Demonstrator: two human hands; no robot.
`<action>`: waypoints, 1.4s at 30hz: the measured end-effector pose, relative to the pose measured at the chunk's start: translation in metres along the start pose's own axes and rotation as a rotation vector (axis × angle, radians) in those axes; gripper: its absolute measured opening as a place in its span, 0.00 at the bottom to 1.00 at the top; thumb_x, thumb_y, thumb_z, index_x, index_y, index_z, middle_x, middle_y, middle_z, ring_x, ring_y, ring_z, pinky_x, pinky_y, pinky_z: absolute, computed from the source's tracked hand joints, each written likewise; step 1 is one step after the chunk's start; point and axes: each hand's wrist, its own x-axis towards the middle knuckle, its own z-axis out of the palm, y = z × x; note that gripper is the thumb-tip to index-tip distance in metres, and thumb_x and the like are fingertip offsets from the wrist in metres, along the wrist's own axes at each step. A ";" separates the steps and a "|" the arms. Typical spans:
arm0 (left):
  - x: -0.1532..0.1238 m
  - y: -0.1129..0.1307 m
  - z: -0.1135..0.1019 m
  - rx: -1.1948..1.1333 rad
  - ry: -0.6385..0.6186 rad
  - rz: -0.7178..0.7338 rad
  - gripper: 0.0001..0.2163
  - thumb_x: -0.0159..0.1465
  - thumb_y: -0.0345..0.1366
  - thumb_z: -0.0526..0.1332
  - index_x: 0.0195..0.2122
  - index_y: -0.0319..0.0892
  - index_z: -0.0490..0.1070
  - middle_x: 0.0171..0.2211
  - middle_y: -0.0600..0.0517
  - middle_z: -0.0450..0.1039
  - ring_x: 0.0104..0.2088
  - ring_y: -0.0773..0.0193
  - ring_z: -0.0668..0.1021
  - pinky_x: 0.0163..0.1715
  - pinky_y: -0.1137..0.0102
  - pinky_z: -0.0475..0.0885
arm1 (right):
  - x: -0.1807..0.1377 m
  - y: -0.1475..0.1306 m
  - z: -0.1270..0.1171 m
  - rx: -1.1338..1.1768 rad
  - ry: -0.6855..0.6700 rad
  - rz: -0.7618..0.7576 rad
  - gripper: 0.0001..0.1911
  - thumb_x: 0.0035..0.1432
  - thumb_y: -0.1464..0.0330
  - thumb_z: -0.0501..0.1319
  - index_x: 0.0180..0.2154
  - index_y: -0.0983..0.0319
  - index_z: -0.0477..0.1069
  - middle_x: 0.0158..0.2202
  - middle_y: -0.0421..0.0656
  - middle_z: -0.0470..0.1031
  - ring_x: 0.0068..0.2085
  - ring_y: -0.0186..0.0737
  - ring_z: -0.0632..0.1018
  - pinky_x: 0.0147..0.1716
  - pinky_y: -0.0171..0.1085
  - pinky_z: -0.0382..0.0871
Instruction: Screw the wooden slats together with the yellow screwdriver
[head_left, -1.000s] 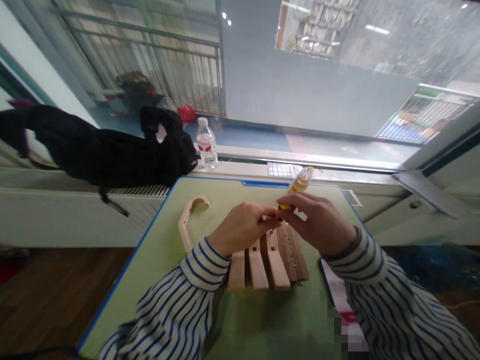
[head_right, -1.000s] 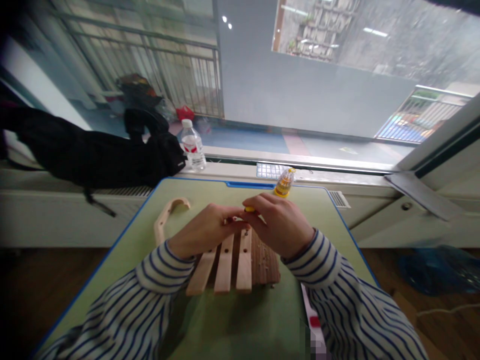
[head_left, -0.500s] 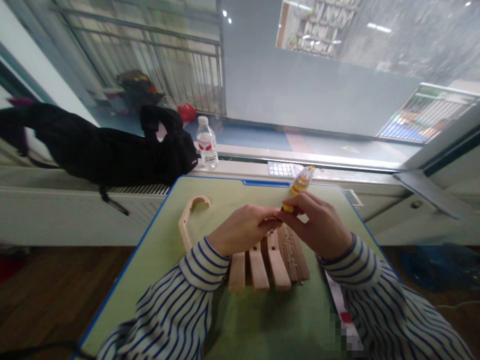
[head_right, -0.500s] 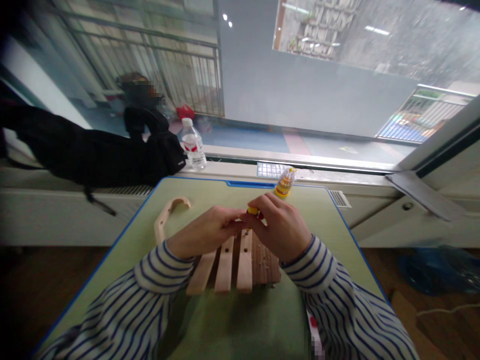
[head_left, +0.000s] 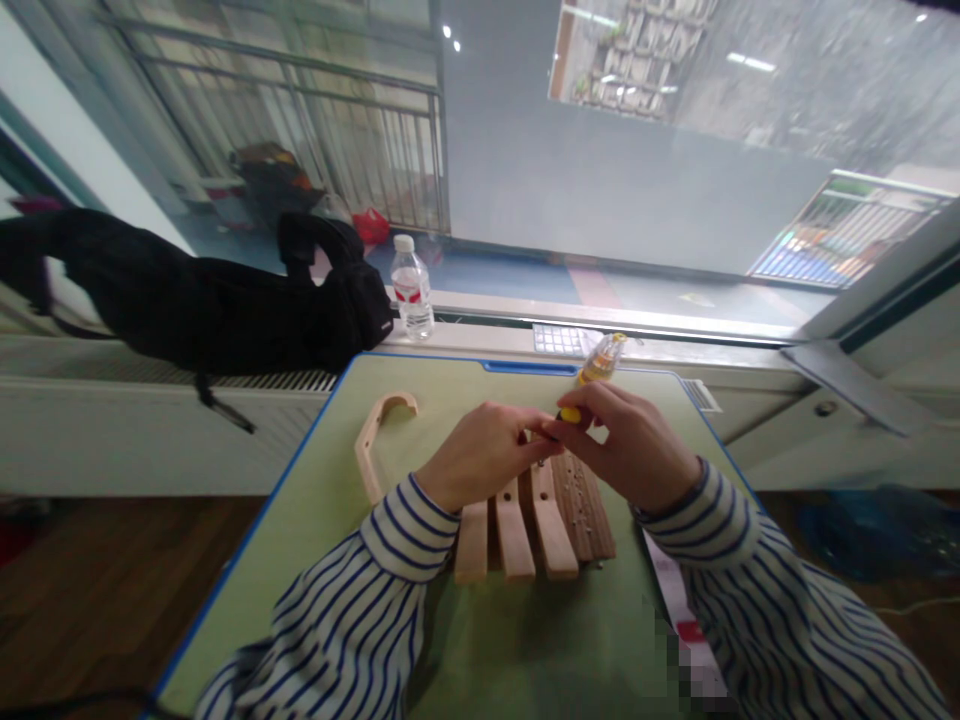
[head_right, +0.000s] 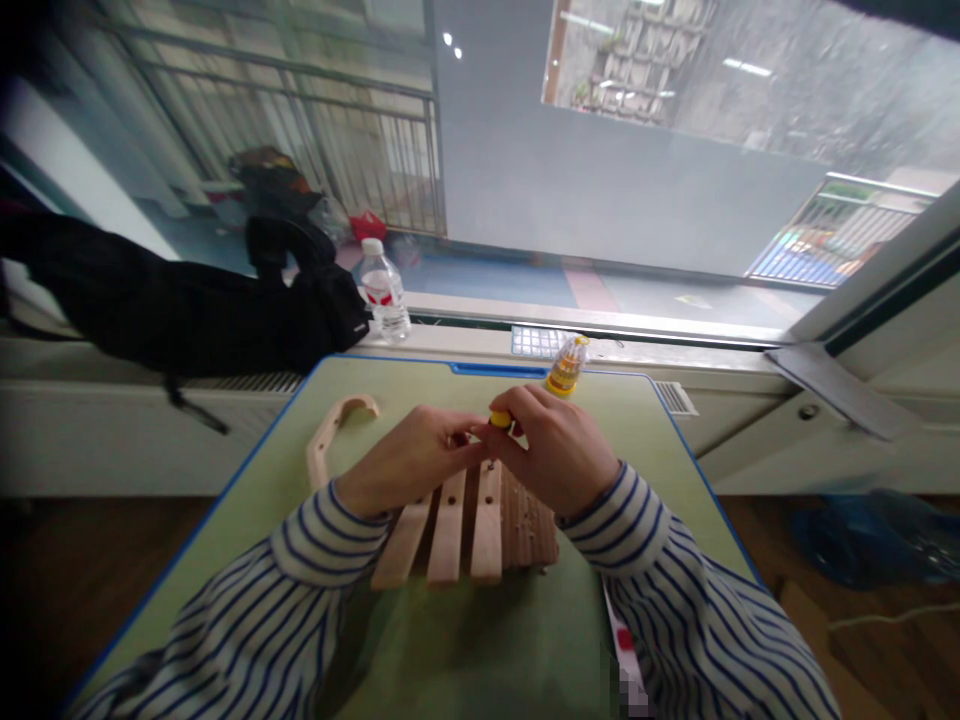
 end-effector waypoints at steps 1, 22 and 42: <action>0.000 0.000 -0.001 0.006 -0.002 -0.003 0.15 0.61 0.44 0.53 0.44 0.46 0.72 0.29 0.53 0.74 0.29 0.67 0.73 0.28 0.75 0.64 | 0.001 -0.001 -0.002 -0.003 -0.023 -0.008 0.12 0.53 0.61 0.57 0.37 0.61 0.67 0.31 0.40 0.70 0.29 0.32 0.71 0.30 0.34 0.65; 0.000 -0.007 0.000 0.004 -0.051 0.088 0.14 0.63 0.38 0.52 0.48 0.48 0.68 0.38 0.52 0.74 0.36 0.65 0.74 0.34 0.72 0.65 | 0.002 0.002 -0.004 -0.030 -0.019 -0.067 0.11 0.56 0.63 0.54 0.38 0.62 0.69 0.32 0.41 0.73 0.32 0.33 0.73 0.31 0.34 0.65; 0.000 -0.003 0.001 -0.002 -0.015 0.027 0.15 0.61 0.45 0.53 0.45 0.47 0.71 0.29 0.54 0.74 0.29 0.68 0.74 0.28 0.75 0.63 | -0.002 -0.001 0.002 -0.025 -0.005 0.022 0.10 0.55 0.63 0.56 0.37 0.61 0.68 0.30 0.39 0.71 0.30 0.32 0.72 0.31 0.34 0.65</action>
